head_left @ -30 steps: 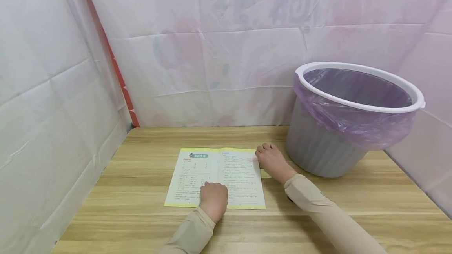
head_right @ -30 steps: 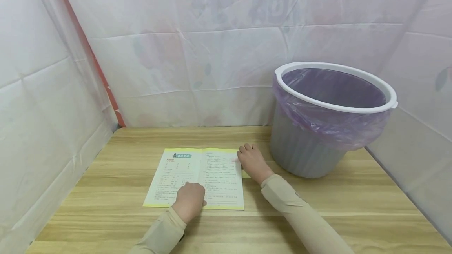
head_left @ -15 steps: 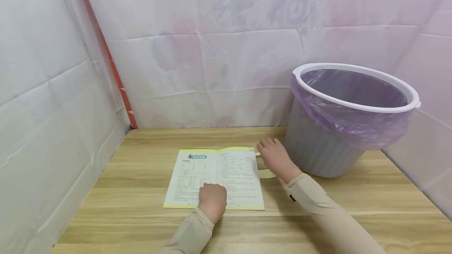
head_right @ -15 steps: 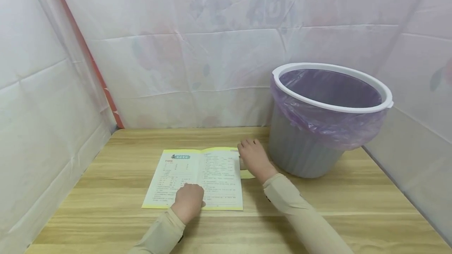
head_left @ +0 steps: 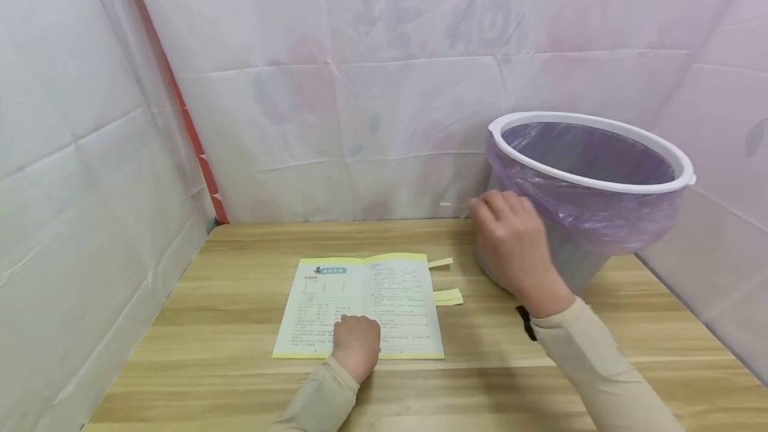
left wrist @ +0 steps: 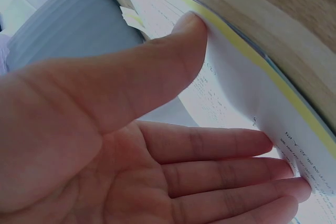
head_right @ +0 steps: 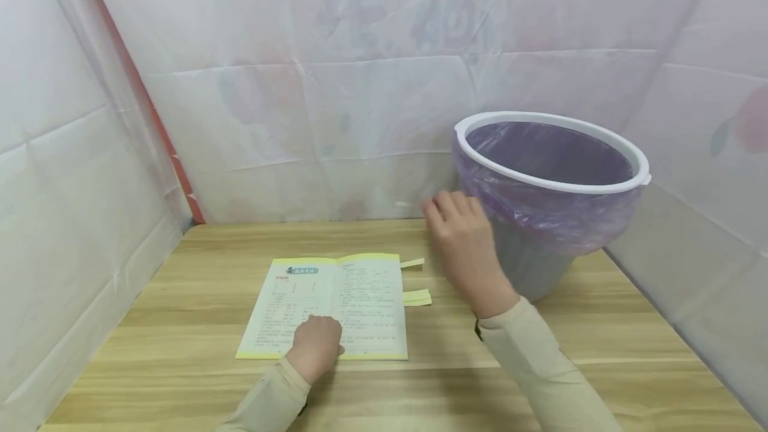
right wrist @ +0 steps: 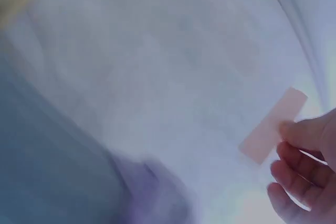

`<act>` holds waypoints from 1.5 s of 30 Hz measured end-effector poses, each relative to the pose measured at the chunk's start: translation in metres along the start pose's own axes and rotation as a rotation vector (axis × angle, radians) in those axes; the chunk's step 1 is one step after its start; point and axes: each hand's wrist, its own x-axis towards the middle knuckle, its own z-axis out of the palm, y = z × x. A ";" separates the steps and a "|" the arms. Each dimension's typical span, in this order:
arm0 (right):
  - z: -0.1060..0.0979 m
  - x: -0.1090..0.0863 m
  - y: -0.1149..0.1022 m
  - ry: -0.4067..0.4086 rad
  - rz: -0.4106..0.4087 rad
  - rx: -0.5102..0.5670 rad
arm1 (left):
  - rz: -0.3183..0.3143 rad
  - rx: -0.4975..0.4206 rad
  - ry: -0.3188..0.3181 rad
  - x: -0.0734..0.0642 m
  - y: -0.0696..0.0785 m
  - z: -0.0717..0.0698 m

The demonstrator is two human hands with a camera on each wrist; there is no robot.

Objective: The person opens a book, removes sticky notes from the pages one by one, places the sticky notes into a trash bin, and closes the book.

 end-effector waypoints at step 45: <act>0.007 -0.037 -0.020 -0.516 0.621 0.381 | -0.020 -0.042 0.004 0.000 0.000 0.000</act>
